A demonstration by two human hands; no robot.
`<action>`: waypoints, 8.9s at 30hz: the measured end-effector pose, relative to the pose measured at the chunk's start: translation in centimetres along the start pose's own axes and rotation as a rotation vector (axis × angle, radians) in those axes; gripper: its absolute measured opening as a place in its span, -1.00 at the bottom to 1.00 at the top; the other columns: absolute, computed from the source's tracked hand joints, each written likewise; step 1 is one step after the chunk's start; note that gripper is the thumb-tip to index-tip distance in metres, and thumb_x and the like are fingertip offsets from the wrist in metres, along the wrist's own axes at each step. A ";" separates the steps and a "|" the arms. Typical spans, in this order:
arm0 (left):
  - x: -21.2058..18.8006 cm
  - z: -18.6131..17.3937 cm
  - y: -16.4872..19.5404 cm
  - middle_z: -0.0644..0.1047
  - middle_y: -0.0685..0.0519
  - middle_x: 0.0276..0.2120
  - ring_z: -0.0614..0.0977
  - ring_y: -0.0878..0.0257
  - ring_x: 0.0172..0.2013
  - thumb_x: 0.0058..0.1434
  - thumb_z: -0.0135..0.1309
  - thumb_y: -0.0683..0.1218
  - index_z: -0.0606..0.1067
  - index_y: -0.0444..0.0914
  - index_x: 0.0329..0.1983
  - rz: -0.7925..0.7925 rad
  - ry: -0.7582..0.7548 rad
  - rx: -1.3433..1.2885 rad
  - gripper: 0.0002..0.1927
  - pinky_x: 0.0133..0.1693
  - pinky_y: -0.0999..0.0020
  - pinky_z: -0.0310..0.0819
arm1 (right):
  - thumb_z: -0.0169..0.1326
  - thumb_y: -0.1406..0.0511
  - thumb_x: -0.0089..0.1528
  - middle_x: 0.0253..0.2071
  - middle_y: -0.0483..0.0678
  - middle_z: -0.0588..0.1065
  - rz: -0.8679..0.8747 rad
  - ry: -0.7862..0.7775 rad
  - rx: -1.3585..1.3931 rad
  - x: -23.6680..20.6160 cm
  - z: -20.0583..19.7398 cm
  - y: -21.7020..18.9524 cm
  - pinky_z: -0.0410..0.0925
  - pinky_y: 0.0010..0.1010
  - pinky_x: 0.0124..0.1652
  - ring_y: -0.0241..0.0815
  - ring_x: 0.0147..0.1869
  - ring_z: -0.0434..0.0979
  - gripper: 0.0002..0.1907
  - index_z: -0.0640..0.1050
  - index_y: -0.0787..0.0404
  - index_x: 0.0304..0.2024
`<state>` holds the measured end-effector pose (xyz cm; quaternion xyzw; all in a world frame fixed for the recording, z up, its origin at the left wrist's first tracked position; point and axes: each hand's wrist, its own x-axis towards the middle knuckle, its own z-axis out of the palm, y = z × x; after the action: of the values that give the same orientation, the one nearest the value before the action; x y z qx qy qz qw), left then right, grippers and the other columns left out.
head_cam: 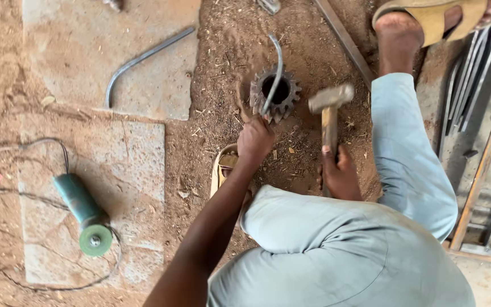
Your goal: The person bends a long flat metal strip by hand, using a toothed gear-shaped die set in a hole in the ground as a form. They press the strip around the die, reposition it, and strike it with a hammer to shape the curve, repeatedly checking the bend by holding the strip up.
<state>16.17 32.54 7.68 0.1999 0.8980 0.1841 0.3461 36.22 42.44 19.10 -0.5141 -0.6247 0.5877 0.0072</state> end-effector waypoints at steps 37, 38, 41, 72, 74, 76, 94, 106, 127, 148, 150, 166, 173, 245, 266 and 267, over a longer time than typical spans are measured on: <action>1.8 0.1 -1.8 0.46 0.00 -0.54 0.41 0.19 -0.58 0.52 -0.30 0.11 0.52 -0.32 -0.09 0.074 -0.135 -0.448 -0.52 -0.50 0.20 0.37 | -0.10 -0.10 0.38 -0.56 0.03 0.49 -0.192 0.010 -0.098 7.4 2.1 0.4 0.40 -0.28 -0.55 -0.17 -0.58 0.52 -0.34 0.33 0.34 0.18; 2.0 -0.1 -1.4 0.45 0.03 -0.57 0.38 0.19 -0.60 0.56 -0.34 0.16 0.54 -0.31 -0.11 -0.085 -0.274 -0.571 -0.45 -0.53 0.21 0.33 | -0.09 -0.11 0.37 -0.56 0.01 0.49 -0.161 0.045 -0.035 6.6 2.4 1.9 0.40 -0.30 -0.57 -0.20 -0.59 0.50 -0.29 0.28 0.33 0.27; 3.7 -1.5 1.5 0.40 0.11 -0.54 0.42 0.29 -0.58 0.56 -0.24 0.13 0.47 -0.30 0.00 -0.329 -0.402 -1.072 -0.57 -0.48 0.30 0.38 | -0.19 -0.11 0.38 -0.56 -0.03 0.46 -0.090 0.090 0.055 5.9 2.7 6.1 0.42 -0.26 -0.59 -0.18 -0.59 0.51 -0.45 0.36 0.21 0.06; 1.2 -10.2 10.2 0.45 0.10 -0.56 0.40 0.32 -0.61 0.51 -0.10 0.01 0.41 -0.21 -0.30 -0.171 -0.353 -1.492 -0.73 -0.57 0.38 0.30 | -0.07 0.03 0.38 -0.51 0.04 0.44 0.188 0.067 -0.010 6.6 1.5 7.9 0.39 -0.18 -0.62 -0.13 -0.60 0.47 -0.54 0.35 0.32 -0.04; 1.4 -10.3 10.2 0.46 0.08 -0.56 0.40 0.31 -0.61 0.51 -0.13 0.00 0.43 -0.24 -0.30 -0.109 -0.334 -1.528 -0.70 -0.56 0.36 0.32 | -0.06 0.02 0.39 -0.51 0.02 0.46 0.156 0.073 -0.044 6.6 1.5 7.9 0.42 -0.21 -0.61 -0.17 -0.59 0.50 -0.54 0.36 0.32 -0.05; 1.6 -10.4 10.2 0.47 0.05 -0.58 0.41 0.29 -0.62 0.49 -0.19 0.03 0.43 -0.26 -0.31 -0.127 -0.319 -1.557 -0.66 -0.56 0.35 0.35 | -0.07 0.02 0.39 -0.52 0.04 0.44 0.185 0.065 -0.010 6.5 1.7 7.8 0.40 -0.18 -0.63 -0.12 -0.61 0.47 -0.55 0.35 0.32 -0.06; 1.8 -9.0 11.3 0.53 0.02 -0.51 0.47 0.30 -0.58 0.47 -0.23 -0.07 0.48 -0.35 -0.12 -0.079 -0.284 -1.530 -0.70 -0.54 0.35 0.42 | -0.12 0.03 0.40 -0.56 -0.03 0.43 0.193 -0.011 0.097 6.5 1.4 8.7 0.41 -0.24 -0.61 -0.18 -0.62 0.43 -0.55 0.34 0.30 0.04; -1.8 -8.1 5.8 0.50 0.01 -0.46 0.55 0.24 -0.54 0.52 -0.25 0.03 0.37 -0.33 -0.14 -0.104 -0.578 -1.103 -0.67 -0.51 0.33 0.44 | -0.07 0.04 0.39 -0.57 -0.01 0.43 0.201 0.009 0.099 6.5 1.4 8.1 0.37 -0.21 -0.63 -0.12 -0.65 0.41 -0.56 0.34 0.33 -0.03; 5.3 -2.3 -0.4 0.43 0.03 -0.56 0.39 0.26 -0.59 0.51 -0.23 0.05 0.54 -0.36 -0.21 -0.230 -0.323 -0.420 -0.55 -0.52 0.22 0.44 | -0.09 0.01 0.44 -0.52 -0.06 0.48 0.043 -0.005 -0.029 5.2 1.1 8.1 0.34 -0.28 -0.54 -0.21 -0.56 0.43 -0.55 0.50 0.29 -0.07; -5.8 -3.6 -5.7 0.61 -0.21 -0.42 0.66 -0.04 -0.48 0.50 -0.30 0.01 0.43 -0.29 -0.14 0.024 0.032 0.165 -0.65 -0.50 0.02 0.54 | -0.14 0.02 0.50 -0.47 0.10 0.53 -0.461 -0.056 -0.652 3.5 3.7 -5.1 0.39 -0.28 -0.55 -0.14 -0.56 0.51 -0.54 0.37 0.33 0.03; -5.6 -3.3 -6.2 0.62 -0.23 -0.36 0.65 -0.16 -0.37 0.43 -0.15 0.01 0.51 -0.23 -0.16 0.125 0.159 0.119 -0.72 -0.36 -0.08 0.55 | -0.06 -0.01 0.43 -0.53 0.07 0.52 -0.216 -0.076 -0.430 4.1 3.1 -6.9 0.41 -0.30 -0.55 -0.17 -0.59 0.52 -0.42 0.27 0.33 0.24; -8.5 -6.0 -7.9 0.59 -0.14 -0.50 0.60 0.15 -0.61 0.51 -0.25 -0.02 0.35 -0.43 0.00 0.122 -0.026 0.303 -0.66 -0.62 0.17 0.49 | -0.15 -0.02 0.47 -0.48 0.06 0.52 -0.332 -0.061 -0.535 5.9 2.6 -9.5 0.45 -0.13 -0.40 -0.05 -0.47 0.56 -0.45 0.31 0.34 0.20; -11.0 -5.1 -10.9 0.59 -0.13 -0.45 0.62 0.12 -0.56 0.49 -0.24 0.01 0.42 -0.33 -0.09 0.082 -0.030 0.305 -0.67 -0.55 0.15 0.53 | -0.14 0.06 0.58 -0.36 0.13 0.50 -0.885 0.202 -0.337 4.6 2.3 -8.3 0.43 -0.18 -0.29 -0.03 -0.35 0.55 -0.52 0.32 0.39 0.22; 1.9 -6.8 7.7 0.51 0.04 -0.44 0.53 0.26 -0.50 0.48 -0.12 -0.08 0.37 -0.27 -0.04 -0.139 -0.473 -1.422 -0.84 -0.38 0.24 0.59 | -0.27 0.03 0.45 -0.54 -0.04 0.42 0.267 -0.061 0.099 7.1 2.7 7.4 0.38 -0.27 -0.63 -0.20 -0.61 0.39 -0.49 0.27 0.29 0.22; -1.7 -8.3 3.6 0.44 -0.01 -0.55 0.45 0.22 -0.63 0.52 -0.31 0.02 0.38 -0.34 -0.23 -0.124 -0.552 -0.932 -0.62 -0.60 0.32 0.36 | -0.25 0.00 0.46 -0.49 -0.03 0.45 0.302 -0.053 0.049 6.4 2.4 7.3 0.41 -0.26 -0.58 -0.19 -0.60 0.40 -0.47 0.32 0.30 0.19; -2.5 -7.6 2.0 0.41 0.00 -0.56 0.42 0.25 -0.64 0.53 -0.34 0.03 0.36 -0.32 -0.23 -0.166 -0.572 -0.888 -0.62 -0.62 0.32 0.33 | -0.25 -0.01 0.47 -0.48 -0.03 0.44 0.301 -0.059 0.037 6.3 2.5 7.4 0.40 -0.27 -0.57 -0.19 -0.59 0.40 -0.46 0.32 0.30 0.21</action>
<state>13.03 31.62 15.25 0.0046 0.6161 0.4565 0.6419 36.43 43.14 9.07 -0.5842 -0.5297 0.6083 -0.0897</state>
